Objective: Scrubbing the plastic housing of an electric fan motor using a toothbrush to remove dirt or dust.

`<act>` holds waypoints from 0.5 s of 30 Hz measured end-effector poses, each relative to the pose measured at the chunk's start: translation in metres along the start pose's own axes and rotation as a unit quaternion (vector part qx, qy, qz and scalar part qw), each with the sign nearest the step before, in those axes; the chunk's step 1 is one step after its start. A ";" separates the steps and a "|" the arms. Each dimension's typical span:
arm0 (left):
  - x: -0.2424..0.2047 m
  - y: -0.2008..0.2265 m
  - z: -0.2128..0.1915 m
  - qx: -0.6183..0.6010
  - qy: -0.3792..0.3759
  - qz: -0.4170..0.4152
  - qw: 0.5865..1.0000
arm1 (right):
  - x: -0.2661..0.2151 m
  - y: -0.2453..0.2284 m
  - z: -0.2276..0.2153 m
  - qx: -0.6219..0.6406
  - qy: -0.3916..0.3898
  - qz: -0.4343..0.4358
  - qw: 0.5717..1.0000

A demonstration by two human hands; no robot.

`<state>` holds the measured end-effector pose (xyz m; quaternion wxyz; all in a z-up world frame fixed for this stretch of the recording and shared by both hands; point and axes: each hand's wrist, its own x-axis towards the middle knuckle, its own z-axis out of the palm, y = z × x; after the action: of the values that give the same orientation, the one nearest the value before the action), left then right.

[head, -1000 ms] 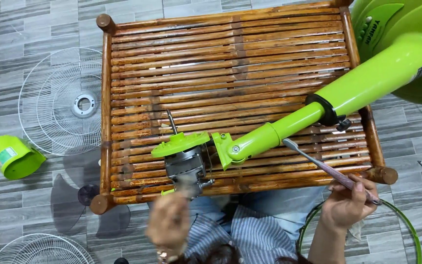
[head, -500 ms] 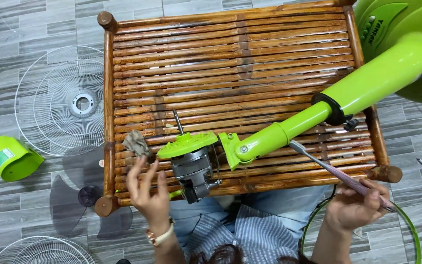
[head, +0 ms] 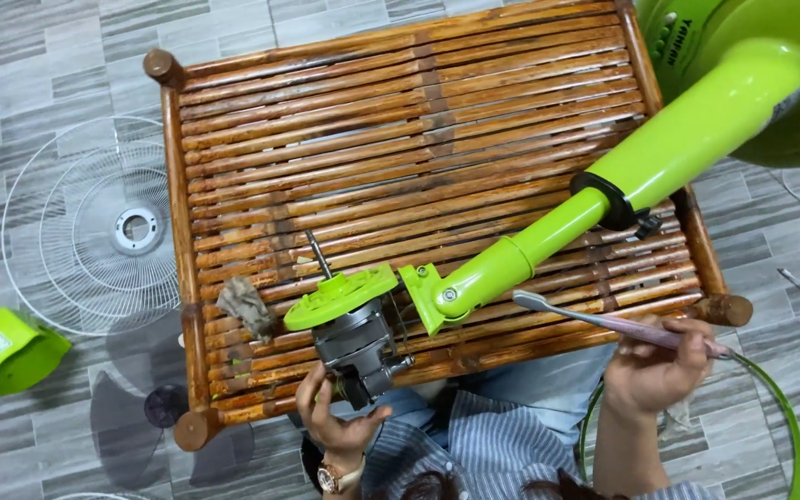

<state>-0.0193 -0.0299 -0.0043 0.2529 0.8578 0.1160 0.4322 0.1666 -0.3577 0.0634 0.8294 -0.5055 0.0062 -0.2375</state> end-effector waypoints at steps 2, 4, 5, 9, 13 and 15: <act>-0.001 -0.002 0.003 0.008 -0.012 -0.003 1.000 | 0.000 0.002 0.001 0.012 -0.009 -0.001 1.000; 0.001 -0.001 0.005 0.011 0.004 -0.005 1.000 | 0.001 0.005 -0.003 0.022 -0.016 0.015 1.000; 0.007 0.004 0.003 0.011 0.004 -0.006 1.000 | 0.002 0.005 -0.002 0.021 -0.016 0.015 1.000; 0.020 0.012 -0.009 0.022 -0.060 -0.067 0.996 | 0.006 0.005 0.001 0.057 -0.052 0.042 0.996; 0.024 0.014 -0.023 0.009 -0.151 -0.159 0.976 | 0.009 0.001 0.009 0.093 -0.033 0.119 0.988; 0.029 0.013 -0.027 0.007 -0.181 -0.181 0.967 | 0.013 0.000 0.010 0.107 -0.012 0.148 0.983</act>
<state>-0.0239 -0.0195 0.0359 0.3376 0.8883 0.2243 0.2158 0.1811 -0.3542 0.0711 0.9049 -0.4100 0.0455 -0.1050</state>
